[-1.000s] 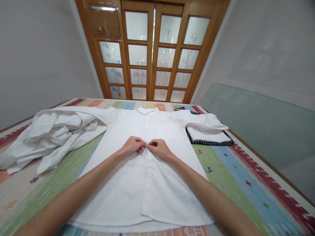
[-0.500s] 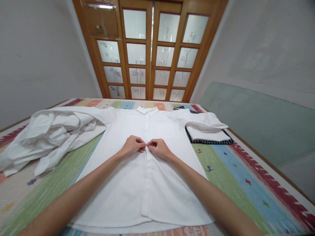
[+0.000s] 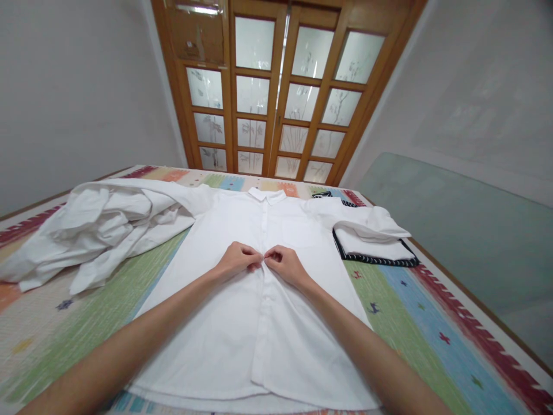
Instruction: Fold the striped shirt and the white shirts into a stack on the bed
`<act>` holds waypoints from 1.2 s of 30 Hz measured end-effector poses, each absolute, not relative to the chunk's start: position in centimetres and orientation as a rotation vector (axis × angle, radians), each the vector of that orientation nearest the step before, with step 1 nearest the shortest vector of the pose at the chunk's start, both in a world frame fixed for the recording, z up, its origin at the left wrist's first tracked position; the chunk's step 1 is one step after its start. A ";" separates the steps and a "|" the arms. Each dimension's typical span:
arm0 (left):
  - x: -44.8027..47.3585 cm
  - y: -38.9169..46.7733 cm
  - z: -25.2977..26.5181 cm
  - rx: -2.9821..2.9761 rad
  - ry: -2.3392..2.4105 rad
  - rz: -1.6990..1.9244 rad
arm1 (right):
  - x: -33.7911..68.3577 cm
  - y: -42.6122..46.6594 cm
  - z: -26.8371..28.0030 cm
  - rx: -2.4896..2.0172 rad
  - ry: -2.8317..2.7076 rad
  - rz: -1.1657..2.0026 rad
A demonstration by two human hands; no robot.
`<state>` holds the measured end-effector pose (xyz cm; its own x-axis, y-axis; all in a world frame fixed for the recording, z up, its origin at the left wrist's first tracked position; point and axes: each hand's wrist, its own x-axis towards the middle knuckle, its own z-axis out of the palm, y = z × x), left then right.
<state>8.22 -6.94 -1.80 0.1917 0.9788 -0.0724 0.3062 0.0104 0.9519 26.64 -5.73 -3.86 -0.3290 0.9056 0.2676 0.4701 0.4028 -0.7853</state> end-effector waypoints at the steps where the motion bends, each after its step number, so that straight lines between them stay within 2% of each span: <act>1: 8.2 -7.0 -1.7 1.527 1.305 0.850 | 26.6 -5.7 -3.9 -1.176 -1.958 0.775; 19: 10.4 -8.3 -1.8 1.822 1.610 1.022 | 26.7 -5.6 -4.4 -1.166 -1.919 0.777; 36: 9.8 -7.4 -2.5 1.464 1.460 0.951 | 26.6 -5.9 -4.1 -1.171 -1.913 0.763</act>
<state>9.78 -7.38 -2.49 0.0343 0.9984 -0.0456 0.3620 0.0301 0.9317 26.55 -5.90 -4.12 -0.2967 0.9099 0.2900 0.4602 0.4024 -0.7914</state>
